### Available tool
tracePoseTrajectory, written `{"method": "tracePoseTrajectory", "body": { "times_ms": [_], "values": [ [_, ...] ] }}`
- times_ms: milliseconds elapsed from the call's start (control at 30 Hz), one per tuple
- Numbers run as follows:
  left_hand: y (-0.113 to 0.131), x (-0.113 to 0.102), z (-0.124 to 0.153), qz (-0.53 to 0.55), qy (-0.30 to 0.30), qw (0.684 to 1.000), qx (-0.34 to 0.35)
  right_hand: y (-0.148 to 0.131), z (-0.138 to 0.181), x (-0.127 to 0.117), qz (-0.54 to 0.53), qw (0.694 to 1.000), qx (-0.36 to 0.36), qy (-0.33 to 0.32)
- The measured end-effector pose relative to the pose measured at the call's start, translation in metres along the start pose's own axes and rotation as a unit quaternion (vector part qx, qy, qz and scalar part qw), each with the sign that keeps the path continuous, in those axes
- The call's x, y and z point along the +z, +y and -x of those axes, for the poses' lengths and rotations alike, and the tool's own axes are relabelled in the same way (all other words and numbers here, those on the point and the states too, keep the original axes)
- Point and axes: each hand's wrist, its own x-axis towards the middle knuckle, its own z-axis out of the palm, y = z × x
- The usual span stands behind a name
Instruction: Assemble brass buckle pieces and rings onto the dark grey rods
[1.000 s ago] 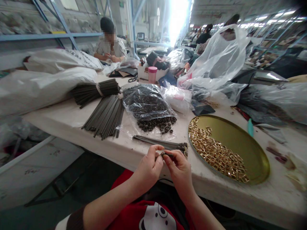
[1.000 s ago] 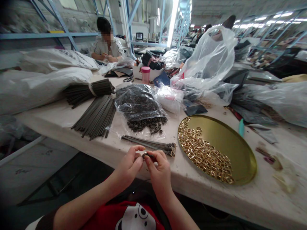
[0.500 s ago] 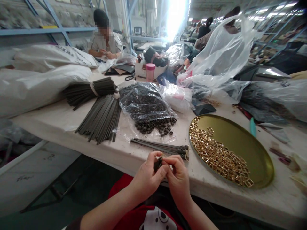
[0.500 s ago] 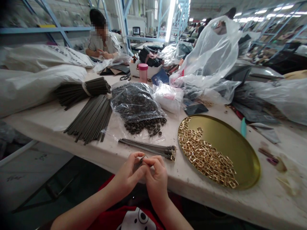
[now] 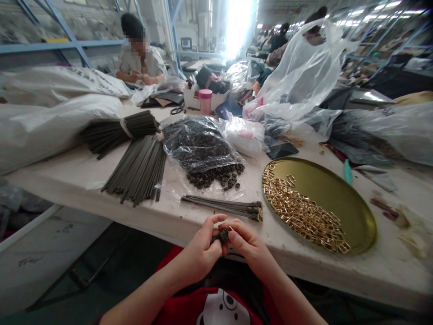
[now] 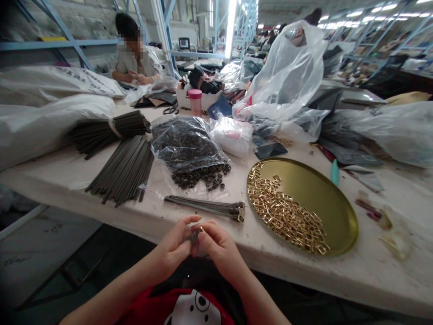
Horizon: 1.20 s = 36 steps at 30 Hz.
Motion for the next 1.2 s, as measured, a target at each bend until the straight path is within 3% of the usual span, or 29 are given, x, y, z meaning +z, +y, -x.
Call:
{"method": "tracePoseTrajectory", "body": {
  "times_ms": [233,300,500,667,800,933,1033,1200],
  "values": [
    [0.004,-0.002,0.015,-0.051,-0.016,0.998,-0.017,-0.007,0.012,0.012,-0.193,0.979,0.058,-0.027],
    [0.007,-0.001,0.017,-0.068,-0.02,0.997,-0.02,-0.007,0.016,0.014,-0.202,0.978,0.058,-0.02],
    [0.006,0.007,0.017,-0.14,0.04,0.989,-0.018,-0.002,0.026,0.019,-0.021,0.99,-0.02,0.141],
    [0.009,0.012,0.017,-0.193,0.08,0.977,-0.051,-0.001,0.029,0.021,0.153,0.941,-0.155,0.259],
    [0.013,0.016,0.018,-0.237,0.069,0.969,-0.032,0.005,0.027,0.025,0.208,0.917,-0.165,0.297],
    [0.012,0.012,0.016,-0.268,0.039,0.962,-0.015,0.012,0.025,0.027,0.207,0.922,-0.15,0.291],
    [0.012,0.004,0.015,-0.27,-0.005,0.963,-0.005,0.012,0.022,0.023,0.166,0.945,-0.106,0.261],
    [0.014,-0.002,0.011,-0.264,-0.011,0.964,0.01,0.006,0.015,0.013,0.084,0.993,-0.011,0.082]
  ]
}}
